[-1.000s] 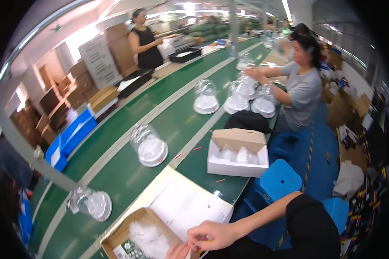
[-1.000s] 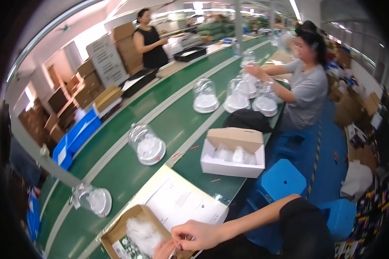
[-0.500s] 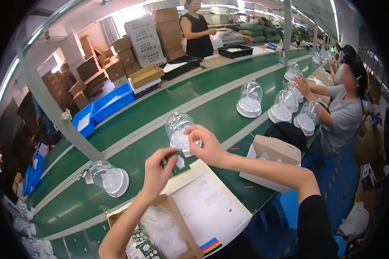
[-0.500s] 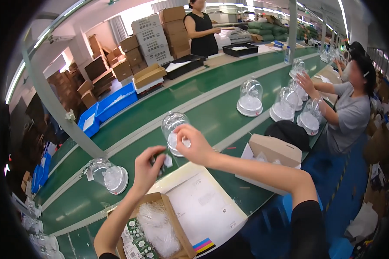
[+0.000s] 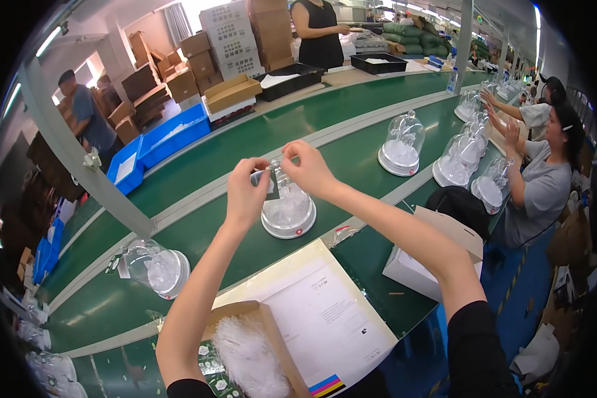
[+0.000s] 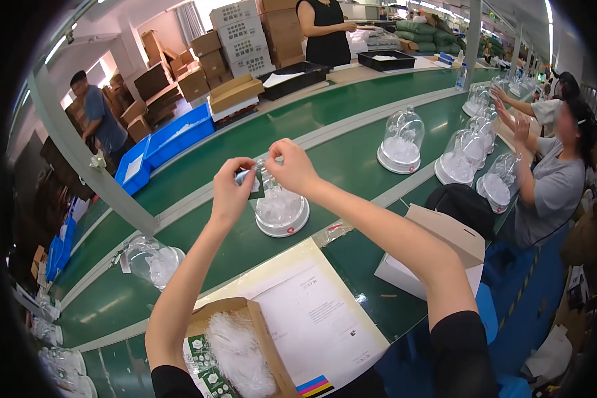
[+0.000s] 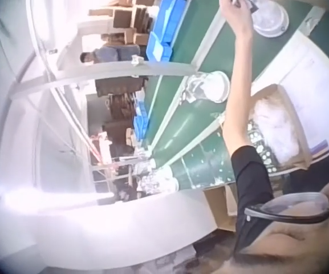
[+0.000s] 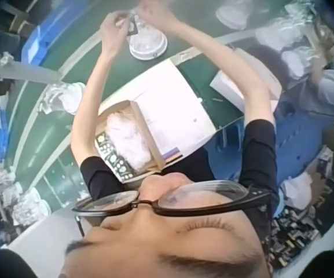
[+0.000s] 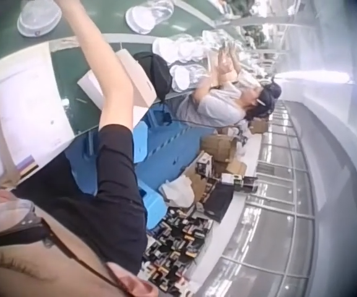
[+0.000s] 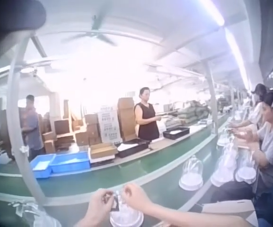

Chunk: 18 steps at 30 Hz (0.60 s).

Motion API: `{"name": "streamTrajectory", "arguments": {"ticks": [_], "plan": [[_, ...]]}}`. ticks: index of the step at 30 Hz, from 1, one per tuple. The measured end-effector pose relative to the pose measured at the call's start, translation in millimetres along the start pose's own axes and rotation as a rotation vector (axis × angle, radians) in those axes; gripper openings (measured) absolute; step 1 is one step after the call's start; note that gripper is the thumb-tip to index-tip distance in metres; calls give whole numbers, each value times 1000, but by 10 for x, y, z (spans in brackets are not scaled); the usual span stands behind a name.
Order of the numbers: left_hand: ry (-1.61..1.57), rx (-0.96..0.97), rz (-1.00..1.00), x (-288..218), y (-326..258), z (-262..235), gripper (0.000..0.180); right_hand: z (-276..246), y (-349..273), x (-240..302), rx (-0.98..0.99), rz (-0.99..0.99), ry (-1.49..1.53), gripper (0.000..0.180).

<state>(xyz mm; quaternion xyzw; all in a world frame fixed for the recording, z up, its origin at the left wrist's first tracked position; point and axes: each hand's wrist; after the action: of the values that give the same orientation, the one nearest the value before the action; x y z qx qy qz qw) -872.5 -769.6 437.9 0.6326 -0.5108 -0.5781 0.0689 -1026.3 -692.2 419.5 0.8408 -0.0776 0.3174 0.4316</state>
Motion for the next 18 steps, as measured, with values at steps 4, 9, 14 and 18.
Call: {"name": "streamTrajectory", "arguments": {"ticks": [4, 9, 14, 18], "plan": [[26, 10, -27, 33, 61, -5, 20, 79, 61, -72, 66, 83, -16, 16], [18, 75, -74, 44, 104, -72, 24, 8, 192, -46, 334, 175, 97, 17], [110, 143, -58, 54, 137, -218, 26, 49, 335, 29, 471, 274, 21, 26], [407, 242, 160, -10, 162, -261, 24, 127, 326, -23, 446, 231, 15, 26]]}}
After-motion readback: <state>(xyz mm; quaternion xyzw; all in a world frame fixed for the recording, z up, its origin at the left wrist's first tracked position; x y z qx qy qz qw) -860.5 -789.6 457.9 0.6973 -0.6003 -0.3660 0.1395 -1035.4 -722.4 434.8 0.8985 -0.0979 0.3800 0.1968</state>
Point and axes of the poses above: each hand's wrist, its own y-axis towards the middle knuckle, its own z-axis out of the palm, x = y × z, and after that the axes turned 13 degrees about -y, right-handed
